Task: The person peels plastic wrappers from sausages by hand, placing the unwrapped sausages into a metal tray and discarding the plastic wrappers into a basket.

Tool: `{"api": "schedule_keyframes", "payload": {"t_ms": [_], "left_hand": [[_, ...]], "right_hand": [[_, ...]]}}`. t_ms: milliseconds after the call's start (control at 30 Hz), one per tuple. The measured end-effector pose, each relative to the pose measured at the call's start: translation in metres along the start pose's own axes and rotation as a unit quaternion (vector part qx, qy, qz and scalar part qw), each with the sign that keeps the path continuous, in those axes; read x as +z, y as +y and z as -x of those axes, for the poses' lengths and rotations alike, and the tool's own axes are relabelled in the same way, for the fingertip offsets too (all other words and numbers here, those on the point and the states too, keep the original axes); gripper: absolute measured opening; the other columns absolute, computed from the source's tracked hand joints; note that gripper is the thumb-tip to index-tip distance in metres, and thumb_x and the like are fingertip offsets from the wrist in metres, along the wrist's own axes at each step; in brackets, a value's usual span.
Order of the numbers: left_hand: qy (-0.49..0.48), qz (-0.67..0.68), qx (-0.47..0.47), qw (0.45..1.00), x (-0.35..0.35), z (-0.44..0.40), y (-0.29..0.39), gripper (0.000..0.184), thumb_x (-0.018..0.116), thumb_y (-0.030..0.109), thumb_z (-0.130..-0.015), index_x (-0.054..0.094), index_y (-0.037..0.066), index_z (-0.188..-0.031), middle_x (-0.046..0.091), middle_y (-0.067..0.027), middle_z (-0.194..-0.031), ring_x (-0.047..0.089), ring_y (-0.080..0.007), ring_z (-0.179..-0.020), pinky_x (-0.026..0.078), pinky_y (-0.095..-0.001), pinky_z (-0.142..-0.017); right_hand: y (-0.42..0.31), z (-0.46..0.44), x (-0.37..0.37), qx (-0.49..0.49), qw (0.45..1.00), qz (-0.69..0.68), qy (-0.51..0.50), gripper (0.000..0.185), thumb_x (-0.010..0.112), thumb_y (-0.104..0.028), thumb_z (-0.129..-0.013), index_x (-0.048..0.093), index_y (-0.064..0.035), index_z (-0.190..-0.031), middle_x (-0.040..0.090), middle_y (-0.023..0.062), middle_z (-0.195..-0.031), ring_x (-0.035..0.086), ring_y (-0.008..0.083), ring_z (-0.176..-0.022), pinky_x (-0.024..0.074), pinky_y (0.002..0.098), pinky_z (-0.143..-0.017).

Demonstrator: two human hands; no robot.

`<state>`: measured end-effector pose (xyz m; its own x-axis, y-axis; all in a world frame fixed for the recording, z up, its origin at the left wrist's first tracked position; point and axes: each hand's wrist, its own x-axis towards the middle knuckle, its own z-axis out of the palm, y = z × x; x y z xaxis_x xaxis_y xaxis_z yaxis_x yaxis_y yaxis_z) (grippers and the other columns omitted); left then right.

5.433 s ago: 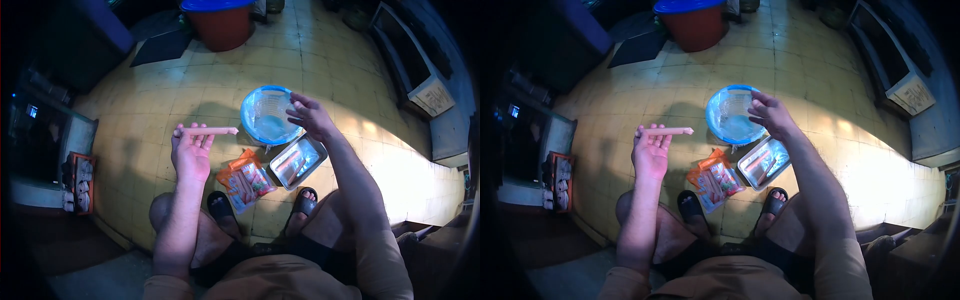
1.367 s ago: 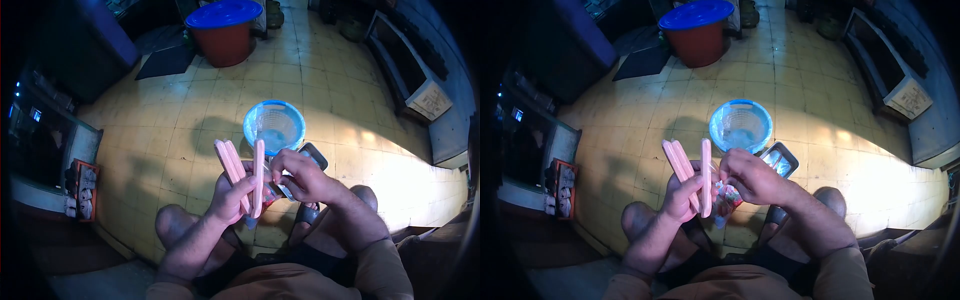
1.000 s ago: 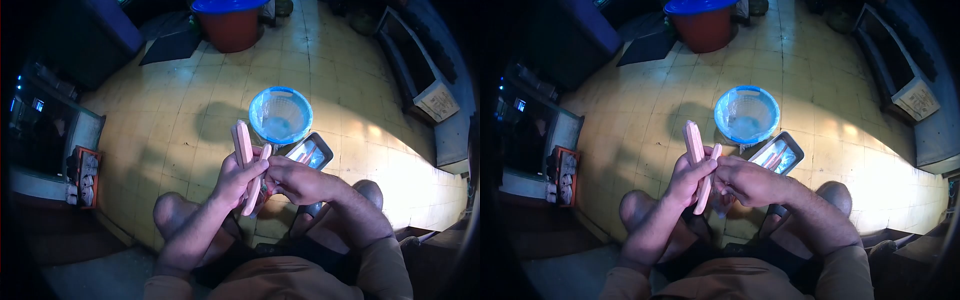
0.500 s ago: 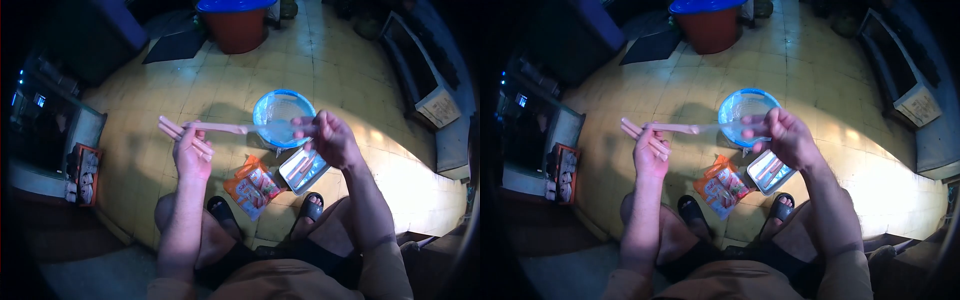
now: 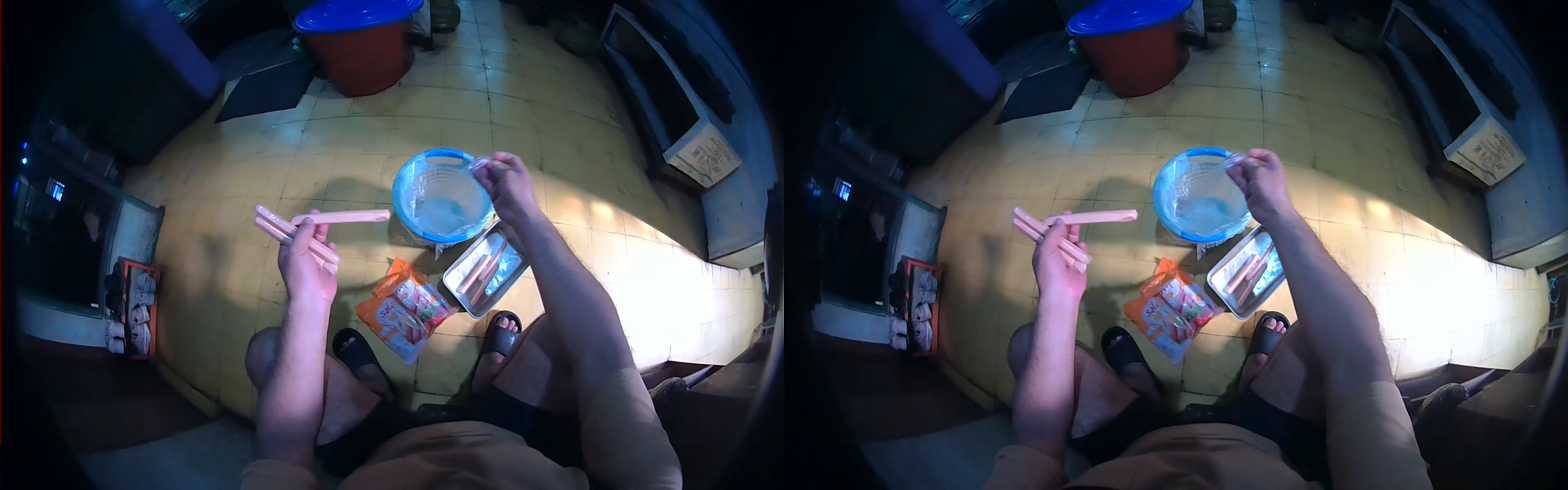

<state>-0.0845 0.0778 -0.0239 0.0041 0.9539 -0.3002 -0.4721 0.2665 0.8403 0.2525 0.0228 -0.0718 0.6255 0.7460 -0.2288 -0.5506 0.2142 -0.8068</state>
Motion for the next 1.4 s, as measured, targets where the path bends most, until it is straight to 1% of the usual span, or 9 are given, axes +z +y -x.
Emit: {"api": "schedule_keyframes", "payload": {"t_ms": [167,333,633,700,800,900,1133,1200,1400], "left_hand": [[-0.086,-0.046,-0.03,0.995,0.013,0.03,-0.026,0.035,0.065,0.013,-0.088,0.049,0.012,-0.119,0.065,-0.0069,-0.112,0.063,-0.013,-0.088,0.05,-0.0289,-0.065],[-0.222,-0.068,-0.114,0.966,0.02,0.063,-0.059,0.036,0.065,0.013,-0.091,0.047,0.009,-0.122,0.063,-0.0085,-0.11,0.064,-0.0135,-0.088,0.054,-0.0258,-0.064],[-0.324,-0.123,-0.198,0.917,0.03,0.093,-0.062,0.053,0.062,0.022,-0.095,0.039,0.004,-0.14,0.057,-0.002,-0.099,0.062,-0.0128,-0.088,0.054,-0.0258,-0.071],[-0.354,-0.129,-0.211,0.902,0.028,0.093,-0.06,0.054,0.062,0.022,-0.095,0.039,0.004,-0.141,0.055,-0.0008,-0.096,0.061,-0.0114,-0.086,0.052,-0.0252,-0.072],[-0.398,-0.2,-0.096,0.89,0.027,0.098,-0.065,0.049,0.064,0.02,-0.094,0.043,0.002,-0.135,0.054,0.0004,-0.093,0.056,-0.0065,-0.081,0.048,-0.0232,-0.072],[-0.422,-0.248,0.059,0.87,0.03,0.097,-0.071,0.046,0.064,0.018,-0.094,0.042,0.0,-0.131,0.055,-0.0043,-0.106,0.056,-0.0091,-0.094,0.047,-0.0283,-0.086],[-0.4,-0.193,-0.036,0.895,0.022,0.094,-0.058,0.041,0.067,0.022,-0.092,0.047,0.0,-0.12,0.059,-0.0091,-0.11,0.056,-0.0123,-0.104,0.045,-0.0304,-0.089],[-0.389,-0.276,0.124,0.87,0.021,0.091,-0.058,0.038,0.069,0.023,-0.09,0.049,0.001,-0.114,0.061,-0.0091,-0.102,0.059,-0.0126,-0.096,0.048,-0.0306,-0.083],[-0.367,-0.335,0.153,0.854,0.026,0.092,-0.042,0.034,0.073,0.024,-0.087,0.056,0.002,-0.106,0.066,-0.0073,-0.091,0.064,-0.0129,-0.085,0.051,-0.0304,-0.076]], "right_hand": [[0.005,0.019,0.005,-0.077,0.849,0.502,-0.145,0.057,0.06,-0.016,-0.093,0.04,-0.003,-0.144,0.053,0.0215,-0.135,0.053,0.0302,-0.123,0.0408,0.0378,-0.105],[-0.038,0.098,0.044,0.024,0.719,0.501,-0.481,0.077,0.072,-0.031,-0.085,0.035,-0.0021,-0.146,0.066,0.0218,-0.111,0.065,0.0282,-0.101,0.0509,0.0369,-0.087],[-0.052,0.1,0.015,0.029,0.497,0.786,-0.368,0.041,0.069,-0.026,-0.082,0.055,-0.0014,-0.112,0.067,0.0197,-0.095,0.065,0.0348,-0.097,0.0511,0.0432,-0.082],[-0.058,0.103,0.018,-0.004,0.516,0.788,-0.335,0.038,0.07,-0.024,-0.083,0.059,-0.0005,-0.111,0.068,0.0186,-0.096,0.067,0.0316,-0.092,0.0528,0.0401,-0.08],[-0.069,0.118,0.036,-0.063,0.785,0.491,-0.372,0.022,0.07,-0.013,-0.087,0.066,0.0006,-0.105,0.071,0.0124,-0.091,0.069,0.017,-0.084,0.0551,0.0315,-0.076],[-0.06,0.134,0.044,-0.056,0.845,0.36,-0.391,0.017,0.069,-0.006,-0.087,0.066,0.0012,-0.103,0.071,0.0108,-0.091,0.068,0.0145,-0.086,0.0549,0.03,-0.077],[-0.07,0.138,0.049,0.007,0.859,0.33,-0.391,0.004,0.067,0.0,-0.087,0.064,0.0008,-0.09,0.067,0.0036,-0.086,0.064,0.0092,-0.081,0.0533,0.0247,-0.073],[-0.064,0.141,0.049,0.022,0.865,0.315,-0.39,0.004,0.066,0.001,-0.088,0.063,0.0006,-0.09,0.066,0.0033,-0.085,0.063,0.0088,-0.08,0.053,0.0244,-0.072],[-0.058,0.148,0.053,-0.003,0.872,0.297,-0.389,0.006,0.064,0.003,-0.088,0.061,0.0002,-0.092,0.064,0.0028,-0.086,0.061,0.008,-0.08,0.0522,0.0242,-0.071]]}}
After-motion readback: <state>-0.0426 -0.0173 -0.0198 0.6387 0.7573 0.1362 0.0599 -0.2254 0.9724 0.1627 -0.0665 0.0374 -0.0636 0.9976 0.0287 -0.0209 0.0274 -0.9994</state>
